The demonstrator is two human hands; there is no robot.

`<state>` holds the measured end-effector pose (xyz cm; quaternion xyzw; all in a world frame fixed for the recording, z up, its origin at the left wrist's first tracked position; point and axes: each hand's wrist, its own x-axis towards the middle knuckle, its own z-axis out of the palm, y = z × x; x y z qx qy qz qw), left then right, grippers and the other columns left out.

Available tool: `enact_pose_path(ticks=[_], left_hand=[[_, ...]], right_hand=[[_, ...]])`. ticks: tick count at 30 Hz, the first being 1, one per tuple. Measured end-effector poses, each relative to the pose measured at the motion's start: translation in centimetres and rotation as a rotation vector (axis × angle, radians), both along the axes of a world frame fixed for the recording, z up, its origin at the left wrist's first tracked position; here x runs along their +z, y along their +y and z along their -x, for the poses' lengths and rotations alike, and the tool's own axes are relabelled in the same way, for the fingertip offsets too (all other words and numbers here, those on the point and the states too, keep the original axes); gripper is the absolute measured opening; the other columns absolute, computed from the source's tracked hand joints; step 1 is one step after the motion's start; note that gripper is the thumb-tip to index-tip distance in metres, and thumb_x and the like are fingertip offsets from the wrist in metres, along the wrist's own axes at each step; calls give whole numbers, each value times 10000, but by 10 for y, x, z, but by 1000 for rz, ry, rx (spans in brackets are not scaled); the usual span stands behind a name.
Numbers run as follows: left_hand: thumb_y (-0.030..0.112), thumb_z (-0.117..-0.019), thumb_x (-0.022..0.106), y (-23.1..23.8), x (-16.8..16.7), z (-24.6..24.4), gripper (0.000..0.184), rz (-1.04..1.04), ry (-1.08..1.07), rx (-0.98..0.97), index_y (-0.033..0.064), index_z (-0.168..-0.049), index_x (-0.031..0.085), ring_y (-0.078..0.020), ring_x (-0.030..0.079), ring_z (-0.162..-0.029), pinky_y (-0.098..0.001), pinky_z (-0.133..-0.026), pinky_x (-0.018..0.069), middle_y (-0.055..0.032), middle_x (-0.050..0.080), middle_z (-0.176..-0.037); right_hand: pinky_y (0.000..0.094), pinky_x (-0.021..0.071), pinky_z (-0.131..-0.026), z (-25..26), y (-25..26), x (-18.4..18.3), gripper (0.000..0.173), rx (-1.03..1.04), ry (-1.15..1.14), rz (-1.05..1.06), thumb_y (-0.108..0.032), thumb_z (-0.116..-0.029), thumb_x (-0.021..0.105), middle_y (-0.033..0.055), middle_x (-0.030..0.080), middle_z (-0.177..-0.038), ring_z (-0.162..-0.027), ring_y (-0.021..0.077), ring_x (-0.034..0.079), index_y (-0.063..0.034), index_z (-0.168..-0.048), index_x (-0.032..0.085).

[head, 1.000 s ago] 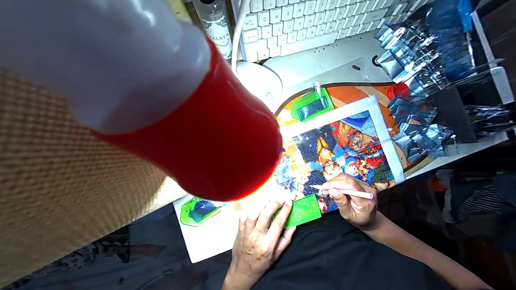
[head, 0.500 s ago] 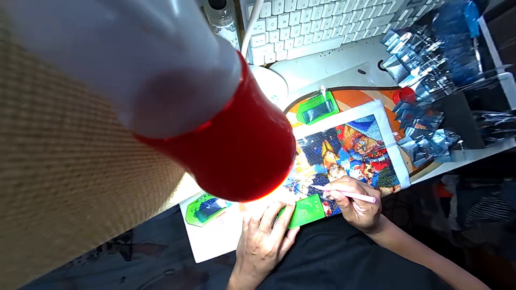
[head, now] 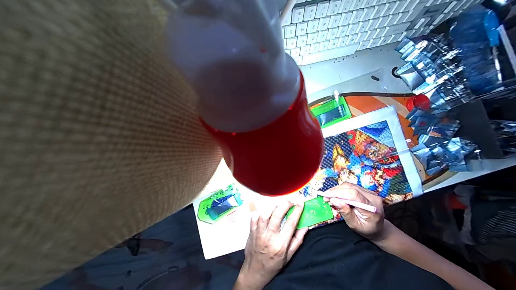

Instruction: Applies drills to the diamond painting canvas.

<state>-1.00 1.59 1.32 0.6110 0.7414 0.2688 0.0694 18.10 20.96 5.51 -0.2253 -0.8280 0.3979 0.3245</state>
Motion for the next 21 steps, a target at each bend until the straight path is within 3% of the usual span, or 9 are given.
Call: enact_pose_path(ticks=[10, 14, 21], left_hand=[[586, -834, 717, -4, 0, 1, 508, 1, 12, -50, 394, -1304, 702, -144, 607, -1155, -404, -957, 458, 81, 673, -1296], [581, -828, 723, -3, 0, -1, 514, 11, 21, -48, 396, -1307, 700, -146, 610, -1137, -401, -944, 462, 67, 675, -1281], [557, -829, 724, 4, 0, -7, 530, 9, 4, -54, 364, -1322, 700, -142, 602, -1122, -371, -940, 449, 43, 666, -1297]], right_hand=[[247, 601, -873, -26, 14, 4, 213, -184, 27, -16, -197, -1018, 587, 26, 737, -960, -935, 84, 715, -34, -1037, 722], [244, 613, -810, -36, 12, 0, 235, -230, 6, -21, -230, -1036, 550, 5, 737, -927, -871, 77, 718, -63, -1033, 716], [237, 608, -825, -47, 16, -3, 265, -255, 4, -4, -249, -1047, 527, 8, 731, -948, -894, 70, 712, -53, -1057, 705]])
